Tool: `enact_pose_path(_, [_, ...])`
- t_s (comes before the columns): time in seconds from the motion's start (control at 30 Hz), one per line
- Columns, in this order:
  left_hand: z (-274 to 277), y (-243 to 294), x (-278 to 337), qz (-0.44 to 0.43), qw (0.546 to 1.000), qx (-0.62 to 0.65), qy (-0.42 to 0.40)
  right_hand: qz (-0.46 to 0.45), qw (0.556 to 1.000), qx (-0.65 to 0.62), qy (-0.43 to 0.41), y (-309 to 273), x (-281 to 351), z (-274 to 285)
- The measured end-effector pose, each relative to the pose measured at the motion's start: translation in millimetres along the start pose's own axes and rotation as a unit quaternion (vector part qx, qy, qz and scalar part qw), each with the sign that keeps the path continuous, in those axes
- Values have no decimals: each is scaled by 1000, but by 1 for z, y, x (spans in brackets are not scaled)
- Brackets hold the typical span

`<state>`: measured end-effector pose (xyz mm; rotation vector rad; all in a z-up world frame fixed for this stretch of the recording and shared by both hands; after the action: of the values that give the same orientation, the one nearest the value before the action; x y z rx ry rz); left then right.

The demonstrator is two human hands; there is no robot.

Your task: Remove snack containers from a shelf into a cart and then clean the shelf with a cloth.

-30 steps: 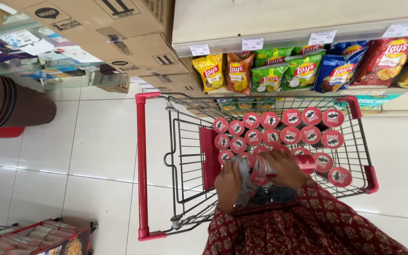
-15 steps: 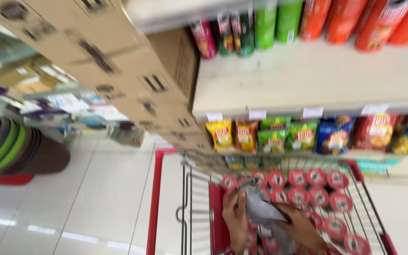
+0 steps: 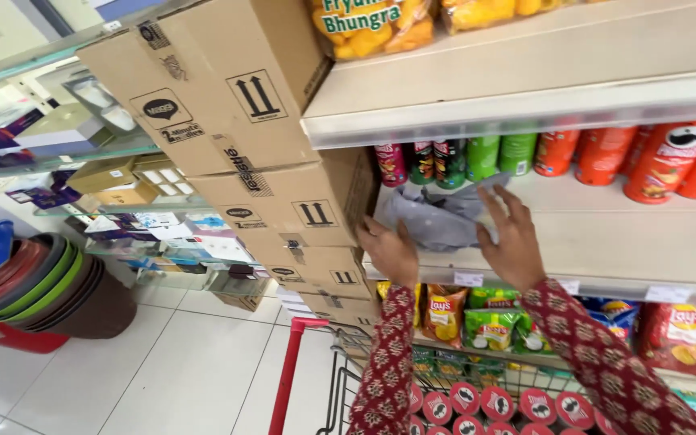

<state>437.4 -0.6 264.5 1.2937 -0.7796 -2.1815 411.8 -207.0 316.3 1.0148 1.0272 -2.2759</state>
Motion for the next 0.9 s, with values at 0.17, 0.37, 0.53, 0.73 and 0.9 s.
enact_pose_path(0.17, [-23,-9,13,-234,965,1,-116,35,992,72,-102,65,-1,-110])
enact_pose_path(0.37, [-125,-70,-14,-339,897,-102,-266,52,947,210,-238,128,-10,-235])
enact_pose_path(0.53, [-147,-109,-36,-315,900,-140,-267,61,948,231,-212,106,-16,-269])
enact_pose_path(0.73, [-79,-96,-13,-331,900,-183,-217,145,941,174,-250,85,-6,-251])
enact_pose_path(0.9, [-7,-35,12,-306,887,-238,-250,232,942,83,-229,75,12,-201])
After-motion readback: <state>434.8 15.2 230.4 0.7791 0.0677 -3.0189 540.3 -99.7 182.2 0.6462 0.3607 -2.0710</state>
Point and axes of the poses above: each hand's wrist, its own x-axis away from the middle knuckle, its own z-axis out of the back of the hand, y = z × x, the point moved 2 cm from there along -x, towards the middle knuckle, and after that the axes turned 3 degrees about y, right-handed, at the moved point
